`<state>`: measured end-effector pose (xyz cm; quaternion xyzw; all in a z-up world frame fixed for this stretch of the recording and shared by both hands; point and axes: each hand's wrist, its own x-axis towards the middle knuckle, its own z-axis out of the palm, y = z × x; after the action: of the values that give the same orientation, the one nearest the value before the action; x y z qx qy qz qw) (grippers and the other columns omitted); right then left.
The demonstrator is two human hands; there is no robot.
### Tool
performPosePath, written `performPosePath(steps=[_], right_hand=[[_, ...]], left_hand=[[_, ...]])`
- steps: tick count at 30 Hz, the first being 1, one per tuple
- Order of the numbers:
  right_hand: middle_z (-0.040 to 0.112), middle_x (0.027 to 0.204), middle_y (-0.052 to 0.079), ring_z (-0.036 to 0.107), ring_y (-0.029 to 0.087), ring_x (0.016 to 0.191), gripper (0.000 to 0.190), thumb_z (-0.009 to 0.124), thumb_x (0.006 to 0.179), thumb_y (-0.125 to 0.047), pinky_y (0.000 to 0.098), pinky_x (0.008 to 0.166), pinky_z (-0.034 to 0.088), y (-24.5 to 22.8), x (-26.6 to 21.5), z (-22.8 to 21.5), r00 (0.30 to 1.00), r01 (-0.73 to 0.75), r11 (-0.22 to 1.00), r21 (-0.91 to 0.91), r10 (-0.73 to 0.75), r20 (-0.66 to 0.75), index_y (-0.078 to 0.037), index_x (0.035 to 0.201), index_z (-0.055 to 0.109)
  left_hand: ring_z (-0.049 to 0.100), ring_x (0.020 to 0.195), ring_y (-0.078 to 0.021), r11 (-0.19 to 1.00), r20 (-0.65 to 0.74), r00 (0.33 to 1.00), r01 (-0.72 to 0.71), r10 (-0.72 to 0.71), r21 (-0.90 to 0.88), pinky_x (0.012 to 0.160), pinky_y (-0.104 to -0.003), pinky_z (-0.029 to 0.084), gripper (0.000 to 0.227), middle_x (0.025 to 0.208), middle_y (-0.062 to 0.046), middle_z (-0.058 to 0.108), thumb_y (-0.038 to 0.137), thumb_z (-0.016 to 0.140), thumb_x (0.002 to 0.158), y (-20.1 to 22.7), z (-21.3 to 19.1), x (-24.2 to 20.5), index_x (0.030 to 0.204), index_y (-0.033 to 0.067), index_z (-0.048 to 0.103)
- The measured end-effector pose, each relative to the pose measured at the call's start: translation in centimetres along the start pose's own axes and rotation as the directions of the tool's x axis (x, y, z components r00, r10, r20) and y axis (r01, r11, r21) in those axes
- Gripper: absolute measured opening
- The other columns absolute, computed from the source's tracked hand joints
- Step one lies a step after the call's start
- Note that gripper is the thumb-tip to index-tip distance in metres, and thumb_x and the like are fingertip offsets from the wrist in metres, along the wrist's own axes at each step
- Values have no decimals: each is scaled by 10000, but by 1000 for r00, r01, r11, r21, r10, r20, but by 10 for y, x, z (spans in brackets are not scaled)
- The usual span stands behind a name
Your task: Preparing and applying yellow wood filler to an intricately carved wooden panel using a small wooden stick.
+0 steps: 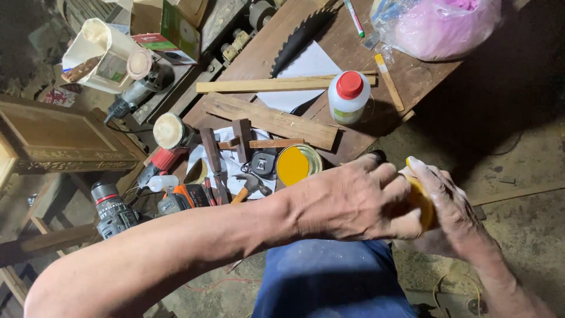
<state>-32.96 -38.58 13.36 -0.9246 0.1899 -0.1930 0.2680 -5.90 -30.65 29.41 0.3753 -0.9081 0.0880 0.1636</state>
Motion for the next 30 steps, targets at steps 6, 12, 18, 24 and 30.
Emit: performPosePath(steps=[6, 12, 18, 24, 30], right_hand=[[341, 1622, 263, 411, 342, 1473, 1441, 981, 465, -518, 361, 1193, 363, -9, -11, 1, 998, -57, 986, 154, 58, -6, 0, 1598, 259], [699, 1062, 125, 674, 357, 1053, 1099, 840, 425, -637, 489, 882, 549, -15, 7, 8, 896, -422, 906, -36, 423, 138, -8, 1278, 549], [511, 1492, 172, 510, 309, 1383, 1091, 829, 685, -414, 412, 1174, 424, 17, -18, -14, 972, -138, 988, 70, 148, -184, 10, 1556, 328], [623, 1246, 82, 598, 236, 1160, 1258, 994, 333, -288, 362, 1087, 413, 76, 90, -87, 970, -207, 931, 301, 235, -58, 12, 1405, 409], [626, 1318, 76, 600, 195, 1221, 1334, 983, 472, -216, 334, 1069, 463, 136, 200, -119, 955, -271, 770, 577, 140, 262, -20, 1521, 183]], left_hand=[[560, 624, -327, 976, 100, 985, 153, -139, -157, 450, -464, 420, 265, 842, -144, 577, 92, 576, 916, 22, 32, 0, 1177, 136, 584], [487, 386, -217, 933, 356, 906, 307, -227, -188, 260, -399, 339, 553, 678, -105, 516, 68, 383, 980, 24, 39, 14, 1524, -31, 356], [535, 700, -249, 991, -26, 994, 101, -104, -90, 580, -386, 465, 265, 947, -97, 573, 93, 609, 1004, -9, 16, 42, 1262, 123, 558], [507, 432, -185, 981, 109, 975, 196, -196, 10, 394, -328, 360, 485, 732, -5, 559, 35, 395, 960, -84, 27, 110, 1442, 34, 456], [279, 456, -181, 997, 359, 933, -35, 8, 69, 563, -357, 333, 428, 504, 25, 504, 77, 484, 910, -165, 35, 154, 611, 251, 231]])
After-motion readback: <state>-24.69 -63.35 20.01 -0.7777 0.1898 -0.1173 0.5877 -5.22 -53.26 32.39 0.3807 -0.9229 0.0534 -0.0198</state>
